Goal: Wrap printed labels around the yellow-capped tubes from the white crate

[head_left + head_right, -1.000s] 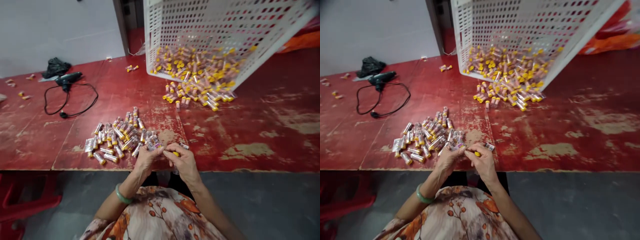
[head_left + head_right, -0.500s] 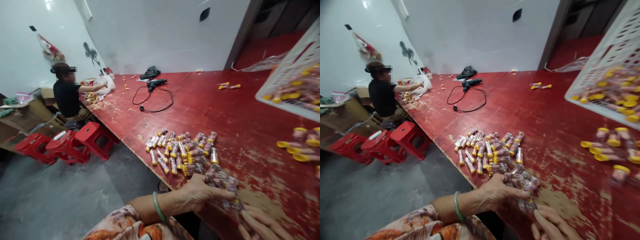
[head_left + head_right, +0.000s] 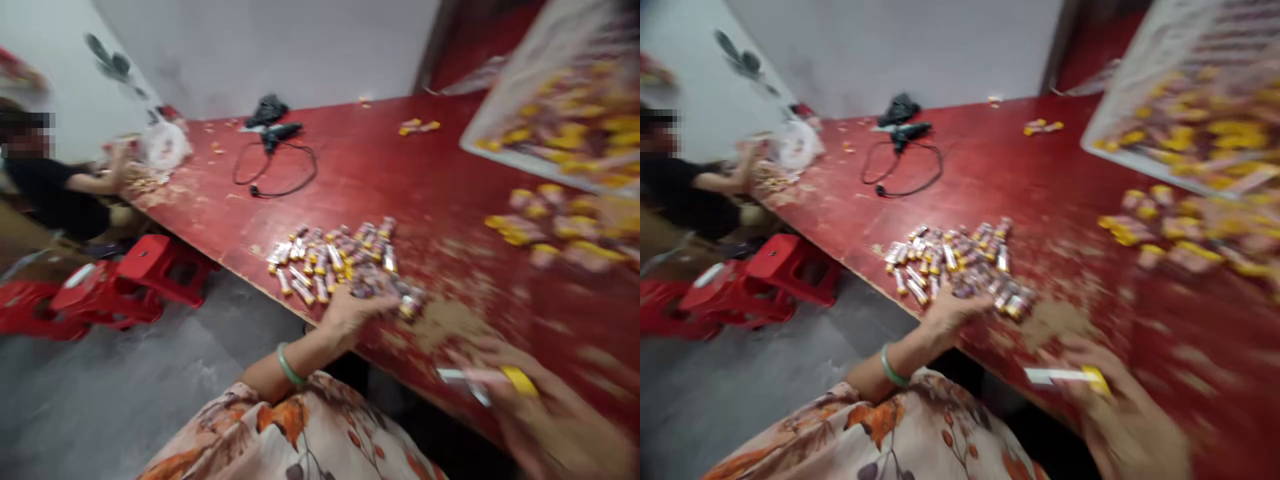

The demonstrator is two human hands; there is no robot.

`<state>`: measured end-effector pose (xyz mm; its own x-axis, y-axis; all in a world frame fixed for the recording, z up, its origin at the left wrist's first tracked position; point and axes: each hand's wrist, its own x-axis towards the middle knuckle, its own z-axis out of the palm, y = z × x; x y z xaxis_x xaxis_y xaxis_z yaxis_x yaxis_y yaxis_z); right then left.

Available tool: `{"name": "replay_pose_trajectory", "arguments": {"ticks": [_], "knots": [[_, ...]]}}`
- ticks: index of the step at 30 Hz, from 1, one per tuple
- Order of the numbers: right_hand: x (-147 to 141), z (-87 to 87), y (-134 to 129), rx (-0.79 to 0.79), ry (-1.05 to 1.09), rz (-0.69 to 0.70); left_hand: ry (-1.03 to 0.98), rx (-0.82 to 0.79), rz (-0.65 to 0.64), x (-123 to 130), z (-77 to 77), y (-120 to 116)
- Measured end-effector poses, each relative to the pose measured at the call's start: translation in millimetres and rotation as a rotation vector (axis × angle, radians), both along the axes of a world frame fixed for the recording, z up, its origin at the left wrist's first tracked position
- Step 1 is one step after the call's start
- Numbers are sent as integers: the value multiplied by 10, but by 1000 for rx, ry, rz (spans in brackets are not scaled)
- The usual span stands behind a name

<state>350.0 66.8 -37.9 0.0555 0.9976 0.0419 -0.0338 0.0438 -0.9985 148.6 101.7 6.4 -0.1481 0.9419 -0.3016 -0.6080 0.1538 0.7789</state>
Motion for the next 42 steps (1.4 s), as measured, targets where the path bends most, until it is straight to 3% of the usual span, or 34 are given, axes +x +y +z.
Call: {"name": "replay_pose_trajectory", "arguments": {"ticks": [3, 8, 14, 23, 30, 36, 42], "knots": [[-136, 132, -122, 29, 89, -112, -50, -85, 2, 20, 18, 13], [-283, 114, -218, 88, 117, -154, -59, -245, -66, 106, -29, 46], [-338, 155, -268, 369, -257, -306, -119, -258, -121, 245, -81, -19], [-463, 134, -240, 722, -675, -459, -126, -273, -91, 276, -148, -18], [-485, 63, -290, 740, -640, -453, -191, -308, -67, 284, -195, 26], [-463, 24, -259, 704, -616, -477, -230, -380, -140, 271, -151, 8], [-555, 60, -295, 772, -694, -488, -130, -266, -146, 253, -160, -63]]}}
